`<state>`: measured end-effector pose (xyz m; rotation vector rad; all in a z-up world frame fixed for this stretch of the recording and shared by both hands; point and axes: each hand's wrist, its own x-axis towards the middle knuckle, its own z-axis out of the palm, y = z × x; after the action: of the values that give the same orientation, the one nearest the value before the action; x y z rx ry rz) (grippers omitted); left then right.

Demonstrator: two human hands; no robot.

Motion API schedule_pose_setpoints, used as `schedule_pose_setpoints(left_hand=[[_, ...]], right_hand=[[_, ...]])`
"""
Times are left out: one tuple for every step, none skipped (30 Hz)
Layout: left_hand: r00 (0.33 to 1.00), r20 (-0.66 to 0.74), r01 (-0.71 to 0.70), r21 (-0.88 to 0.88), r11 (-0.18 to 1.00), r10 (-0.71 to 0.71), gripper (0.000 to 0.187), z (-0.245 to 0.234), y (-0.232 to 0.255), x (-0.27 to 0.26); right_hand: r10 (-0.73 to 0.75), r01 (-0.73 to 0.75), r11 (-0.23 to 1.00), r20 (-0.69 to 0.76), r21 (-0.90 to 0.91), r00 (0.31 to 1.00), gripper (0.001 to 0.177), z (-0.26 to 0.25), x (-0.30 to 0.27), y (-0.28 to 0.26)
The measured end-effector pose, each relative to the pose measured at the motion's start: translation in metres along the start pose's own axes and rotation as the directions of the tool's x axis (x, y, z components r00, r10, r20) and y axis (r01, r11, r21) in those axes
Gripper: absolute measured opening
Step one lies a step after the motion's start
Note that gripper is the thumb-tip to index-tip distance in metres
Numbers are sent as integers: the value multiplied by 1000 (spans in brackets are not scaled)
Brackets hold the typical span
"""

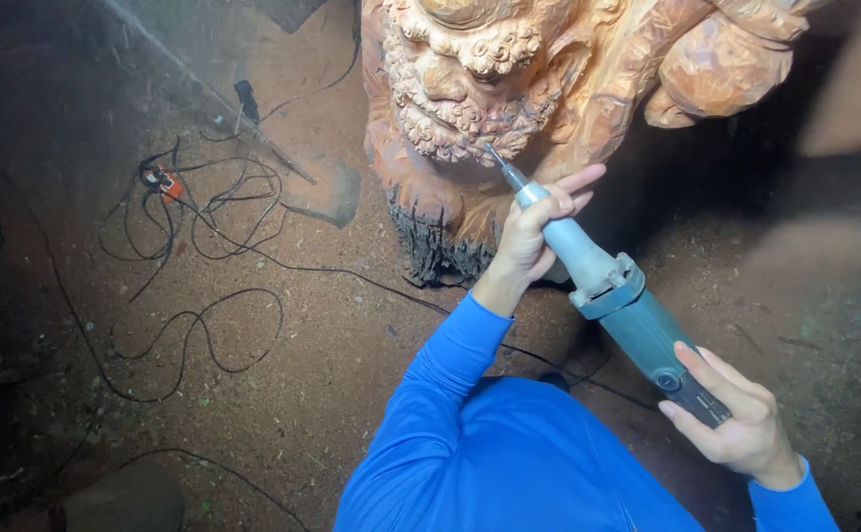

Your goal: Carving intricate details into a large wooden sculpture using a power rotary tool

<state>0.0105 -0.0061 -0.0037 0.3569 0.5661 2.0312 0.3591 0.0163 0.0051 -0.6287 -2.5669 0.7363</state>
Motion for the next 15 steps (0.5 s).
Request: schedule_pose_setpoints(left_hand=[[1000,17,-12,-13,1000,12,14,-2,-4,1],[999,30,-22,-27,999,23,14,-5,-8,0],[999,33,-17,-26,999,18,14,-8,-10,-2],[995,91,-27,-53,998,32,13,-10,-11,-4],[988,148,-35,-79,996,46,13,-12,-12,-6],[988,146,-34,-81,996,46,13,-16,-14,-5],[988,149,-14,-136,991,34,10,-20,-17,-4],[988,156,8,-190,982,22,7,-23,-19,-2],[987,157,11,-192,981,19,7,-24,-20,-1],[989,149,20,-197,980,10,8,-24,-20,0],[990,140,28,-202,979,1,8,-25,-20,1],[990,141,29,-205,978,0,8,-25,-21,1],[989,147,18,-193,981,11,8,-25,-21,1],[988,150,5,-181,983,22,9,-24,-22,1],[989,149,5,-184,983,23,9,-23,-21,1]], right_hand=[[12,-11,1000,14,-12,1000,74,-2,0,-1],[25,-25,999,29,-24,999,75,-5,-1,-3],[29,-29,999,26,-24,999,75,-3,-6,0],[26,-24,998,26,-54,999,75,-3,-10,4],[22,-19,996,27,-83,999,76,-3,-13,7],[23,-21,996,29,-84,999,76,-5,-8,4],[-25,27,996,32,-89,999,73,-7,-3,0],[-71,74,993,32,-95,997,70,-9,1,-3],[-68,71,993,31,-98,997,70,-10,2,-6],[-50,54,994,45,-94,998,71,-11,4,-9],[-32,38,995,59,-90,998,73,-12,6,-12],[-31,36,995,60,-92,998,73,-11,4,-12],[-14,19,996,60,-90,998,73,-11,2,-11],[2,4,996,63,-88,998,74,-10,0,-10],[2,4,996,65,-90,998,74,-9,-3,-8]])
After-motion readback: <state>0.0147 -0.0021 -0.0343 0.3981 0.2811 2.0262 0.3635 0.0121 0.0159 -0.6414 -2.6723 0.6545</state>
